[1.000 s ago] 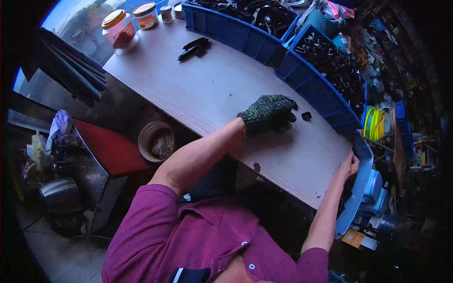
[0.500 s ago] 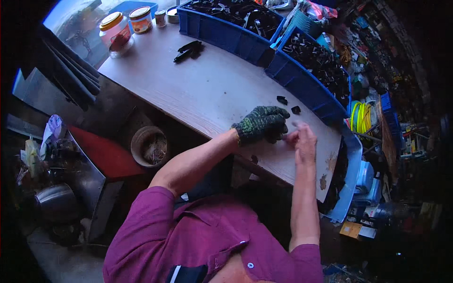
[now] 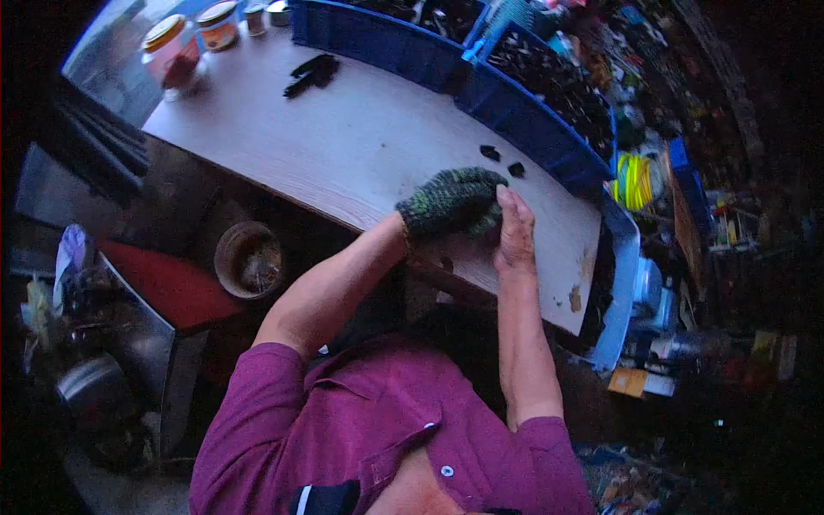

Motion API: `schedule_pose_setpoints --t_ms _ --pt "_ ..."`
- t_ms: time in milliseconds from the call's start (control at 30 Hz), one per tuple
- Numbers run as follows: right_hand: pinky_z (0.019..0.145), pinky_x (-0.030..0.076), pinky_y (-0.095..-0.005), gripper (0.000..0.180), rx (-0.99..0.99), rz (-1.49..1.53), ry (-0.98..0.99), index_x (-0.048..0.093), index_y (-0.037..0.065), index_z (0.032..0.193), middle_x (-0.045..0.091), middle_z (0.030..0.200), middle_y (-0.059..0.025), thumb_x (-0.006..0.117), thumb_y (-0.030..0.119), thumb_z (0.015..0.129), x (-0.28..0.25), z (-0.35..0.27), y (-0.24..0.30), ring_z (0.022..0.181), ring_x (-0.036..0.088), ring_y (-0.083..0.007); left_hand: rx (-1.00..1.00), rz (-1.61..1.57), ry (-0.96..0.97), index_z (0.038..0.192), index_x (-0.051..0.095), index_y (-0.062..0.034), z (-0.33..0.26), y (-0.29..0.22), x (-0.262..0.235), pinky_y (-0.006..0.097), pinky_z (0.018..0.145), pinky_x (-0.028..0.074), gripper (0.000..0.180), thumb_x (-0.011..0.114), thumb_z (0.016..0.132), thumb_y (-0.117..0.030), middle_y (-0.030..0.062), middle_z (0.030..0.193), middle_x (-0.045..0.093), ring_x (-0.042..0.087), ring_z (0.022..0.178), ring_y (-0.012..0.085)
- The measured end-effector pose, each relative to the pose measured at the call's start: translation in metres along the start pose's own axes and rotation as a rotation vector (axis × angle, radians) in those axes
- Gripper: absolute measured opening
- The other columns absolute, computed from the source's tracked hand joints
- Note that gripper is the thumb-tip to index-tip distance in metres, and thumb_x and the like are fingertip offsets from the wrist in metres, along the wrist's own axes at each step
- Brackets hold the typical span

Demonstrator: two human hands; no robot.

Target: Assembling small black plastic components by hand at a workbench.

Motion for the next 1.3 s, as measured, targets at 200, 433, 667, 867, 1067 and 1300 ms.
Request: schedule_pose_setpoints --t_ms 200,433,667,867,1067,1300 --pt "0.088 0.049 -0.0289 0.034 -0.015 0.151 0.069 0.063 0.002 0.114 0.066 0.106 -0.0042 0.064 0.027 0.093 -0.014 0.012 -0.013 0.096 0.061 -0.0134 -0.853 -0.951 -0.048 0.129 0.057 -0.0029 -0.013 0.025 0.025 0.030 0.091 0.050 0.035 0.060 0.095 -0.014 0.0069 0.115 0.066 0.061 0.103 0.0128" --pt "0.087 0.044 -0.0269 0.035 0.008 0.057 0.036 0.067 -0.001 0.109 0.065 0.101 -0.0012 0.059 0.031 0.095 -0.011 0.004 -0.013 0.096 0.057 -0.0116 -0.633 -0.529 -0.068 0.124 0.061 -0.0012 -0.010 0.020 0.013 0.031 0.091 0.049 0.033 0.061 0.095 -0.017 0.0099 0.111 0.068 0.060 0.102 0.0141" --pt "0.053 0.054 -0.0381 0.036 0.074 0.159 0.088 0.040 0.012 0.069 0.025 0.048 0.0030 0.053 0.033 0.095 0.021 -0.018 0.009 0.039 0.031 -0.0110 -0.119 1.129 -0.182 0.121 0.060 -0.0029 -0.036 0.016 -0.115 0.037 0.087 0.051 0.030 0.054 0.096 -0.019 0.0129 0.118 0.065 0.065 0.099 0.0280" --pt "0.054 0.056 -0.0405 0.033 0.126 0.148 0.037 0.042 0.011 0.074 0.029 0.047 0.0025 0.048 0.034 0.096 0.018 -0.013 -0.005 0.040 0.034 -0.0112 -1.056 1.278 -0.176 0.109 0.067 -0.0148 -0.057 0.125 -0.294 0.051 0.082 0.049 0.038 0.047 0.093 -0.043 0.0126 0.103 0.066 0.062 0.096 0.0350" --pt "0.050 0.055 -0.0430 0.039 0.103 0.120 -0.040 0.040 0.012 0.064 0.027 0.046 0.0020 0.049 0.035 0.095 0.011 -0.015 -0.002 0.041 0.033 -0.0121 -1.007 1.253 -0.093 0.100 0.070 -0.0160 -0.047 0.108 -0.264 0.051 0.081 0.049 0.031 0.053 0.090 -0.041 0.0133 0.103 0.066 0.061 0.097 0.0370" --pt "0.050 0.055 -0.0395 0.028 0.071 0.192 -0.045 0.045 0.011 0.077 0.030 0.049 0.0023 0.048 0.030 0.097 0.010 -0.014 -0.005 0.041 0.035 -0.0111 -0.778 0.472 -0.220 0.097 0.066 -0.0092 -0.055 0.070 -0.187 0.047 0.076 0.051 0.024 0.058 0.094 -0.032 0.0142 0.100 0.068 0.065 0.094 0.0343"
Point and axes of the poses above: each hand's wrist, its own z-axis towards the middle knuckle, its own x-axis out of the palm, y = z × x, the point moved 9 cm from there along z, towards the middle knuckle
